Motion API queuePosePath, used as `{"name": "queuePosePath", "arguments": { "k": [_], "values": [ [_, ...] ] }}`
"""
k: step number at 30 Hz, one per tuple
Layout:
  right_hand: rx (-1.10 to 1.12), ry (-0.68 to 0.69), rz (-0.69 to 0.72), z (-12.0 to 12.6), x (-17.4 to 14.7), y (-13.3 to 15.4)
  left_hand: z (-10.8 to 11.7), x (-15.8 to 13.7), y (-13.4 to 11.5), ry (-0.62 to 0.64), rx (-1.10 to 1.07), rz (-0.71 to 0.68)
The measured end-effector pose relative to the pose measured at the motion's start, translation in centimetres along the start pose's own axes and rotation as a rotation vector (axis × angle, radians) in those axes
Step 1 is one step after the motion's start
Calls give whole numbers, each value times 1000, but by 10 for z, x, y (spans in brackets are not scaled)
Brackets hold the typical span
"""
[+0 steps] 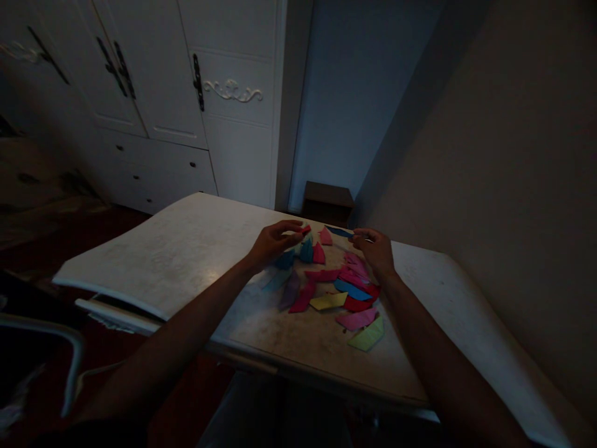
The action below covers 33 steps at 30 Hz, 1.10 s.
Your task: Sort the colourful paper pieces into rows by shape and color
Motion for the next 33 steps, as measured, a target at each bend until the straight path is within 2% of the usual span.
{"name": "queuePosePath", "arguments": {
  "k": [3,6,8,10,12,15,19,22,29,33],
  "values": [
    [-99,7,25,0,-1,0,17,9,14,-247,6,103],
    [-207,124,101,-7,-4,8,31,14,30,-439,350,185],
    [-251,196,137,-13,-6,17,34,16,38,-477,619,215],
    [-277,226,164,-15,-8,24,33,17,41,-468,757,217],
    [-288,243,200,-16,-10,30,31,17,41,-473,743,178],
    [-272,314,239,-19,-12,34,28,17,35,-484,602,66],
    [-235,437,286,-26,-18,42,26,16,28,-420,500,11],
    [-222,544,363,-32,-24,53,25,12,22,-349,567,8],
    [-161,934,442,-41,-43,73,35,-9,25,86,728,159],
    [-199,1032,451,-41,-50,78,46,-17,28,118,758,154]
  ]
}}
Point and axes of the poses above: each hand's wrist, its own x-axis towards the middle knuckle, its own z-axis out of the back of the hand, y = z × x, the point moved 4 cm from there along x, towards the middle knuckle, and after that the axes turned 14 degrees about z, right-handed, at the moved point
